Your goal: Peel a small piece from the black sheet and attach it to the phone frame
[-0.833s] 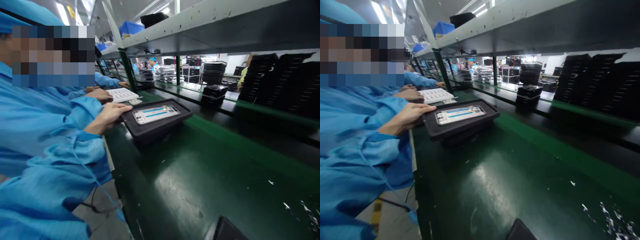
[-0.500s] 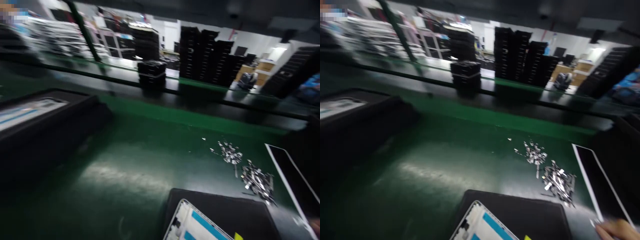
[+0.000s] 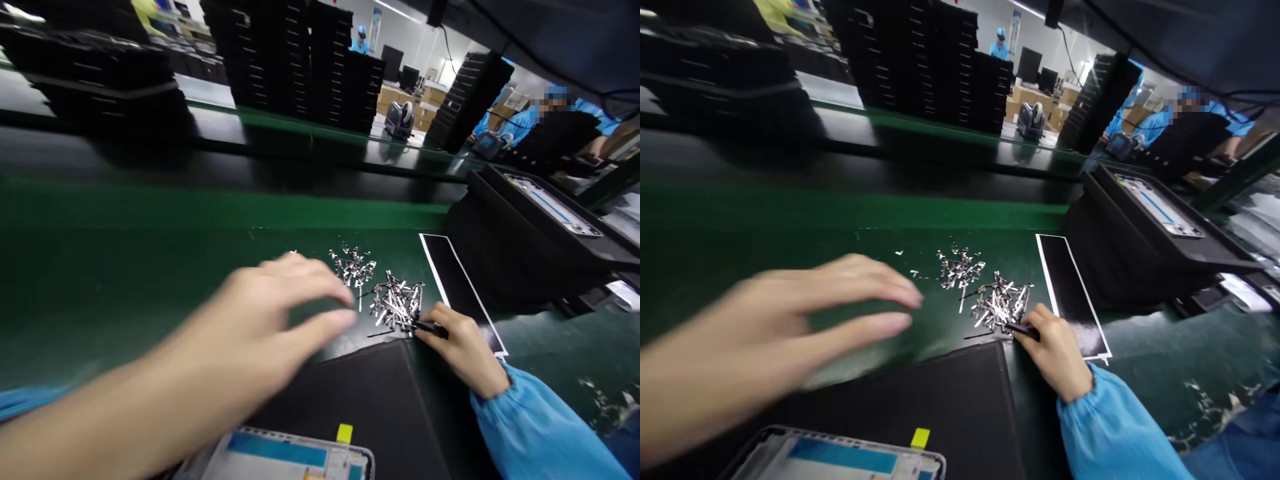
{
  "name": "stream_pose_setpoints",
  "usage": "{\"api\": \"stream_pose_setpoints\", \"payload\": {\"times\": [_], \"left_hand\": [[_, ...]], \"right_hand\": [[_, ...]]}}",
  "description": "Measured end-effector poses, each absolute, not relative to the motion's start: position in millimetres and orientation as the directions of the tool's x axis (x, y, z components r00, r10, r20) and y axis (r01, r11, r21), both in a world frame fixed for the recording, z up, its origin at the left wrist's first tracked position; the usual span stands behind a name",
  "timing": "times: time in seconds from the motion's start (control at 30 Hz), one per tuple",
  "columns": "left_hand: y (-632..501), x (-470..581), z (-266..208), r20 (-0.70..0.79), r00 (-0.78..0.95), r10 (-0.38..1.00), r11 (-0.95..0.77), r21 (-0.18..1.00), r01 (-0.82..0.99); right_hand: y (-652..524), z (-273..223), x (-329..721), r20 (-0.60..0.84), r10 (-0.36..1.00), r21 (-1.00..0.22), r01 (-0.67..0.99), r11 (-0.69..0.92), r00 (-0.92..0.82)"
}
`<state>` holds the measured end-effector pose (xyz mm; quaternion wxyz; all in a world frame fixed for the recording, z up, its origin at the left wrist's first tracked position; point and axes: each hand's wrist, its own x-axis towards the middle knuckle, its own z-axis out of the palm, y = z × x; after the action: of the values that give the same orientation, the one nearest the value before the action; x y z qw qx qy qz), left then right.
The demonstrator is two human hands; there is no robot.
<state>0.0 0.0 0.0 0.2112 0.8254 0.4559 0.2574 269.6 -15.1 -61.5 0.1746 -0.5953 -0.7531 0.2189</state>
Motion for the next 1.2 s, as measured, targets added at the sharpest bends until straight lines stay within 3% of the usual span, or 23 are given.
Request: {"api": "stream_pose_setpoints", "payload": {"times": [0.07, 0.33, 0.87, 0.97, 1.1, 1.2], "left_hand": [[6, 39, -4, 0.148, 0.642, 0.752, -0.625, 0.469, 0.624], [30, 108, -47, 0.024, 0.786, 0.618, -0.741, 0.351, 0.572], [27, 107, -34, 0.026, 0.784, 0.62, -0.698, 0.475, 0.536], [29, 104, -37, 0.047, 0.746, 0.665, -0.678, 0.456, 0.576], [34, 99, -42, 0.069, 0.691, 0.719, -0.644, 0.438, 0.627], [36, 99, -43, 0.041, 0.713, 0.7, -0.666, 0.401, 0.63]], "right_hand": [[-14, -68, 269, 0.016, 0.968, -0.553, 0.805, 0.216, -0.249], [-14, -63, 274, 0.085, 0.95, -0.677, 0.682, 0.276, -0.299], [-15, -48, 278, 0.082, 0.943, -0.815, 0.523, 0.25, -0.323], [-13, -44, 283, 0.015, 0.963, -0.812, 0.558, 0.168, -0.268], [-13, -42, 291, -0.173, 0.978, -0.833, 0.546, -0.084, -0.113], [-12, -41, 293, -0.203, 0.976, -0.816, 0.564, -0.124, -0.08]]}}
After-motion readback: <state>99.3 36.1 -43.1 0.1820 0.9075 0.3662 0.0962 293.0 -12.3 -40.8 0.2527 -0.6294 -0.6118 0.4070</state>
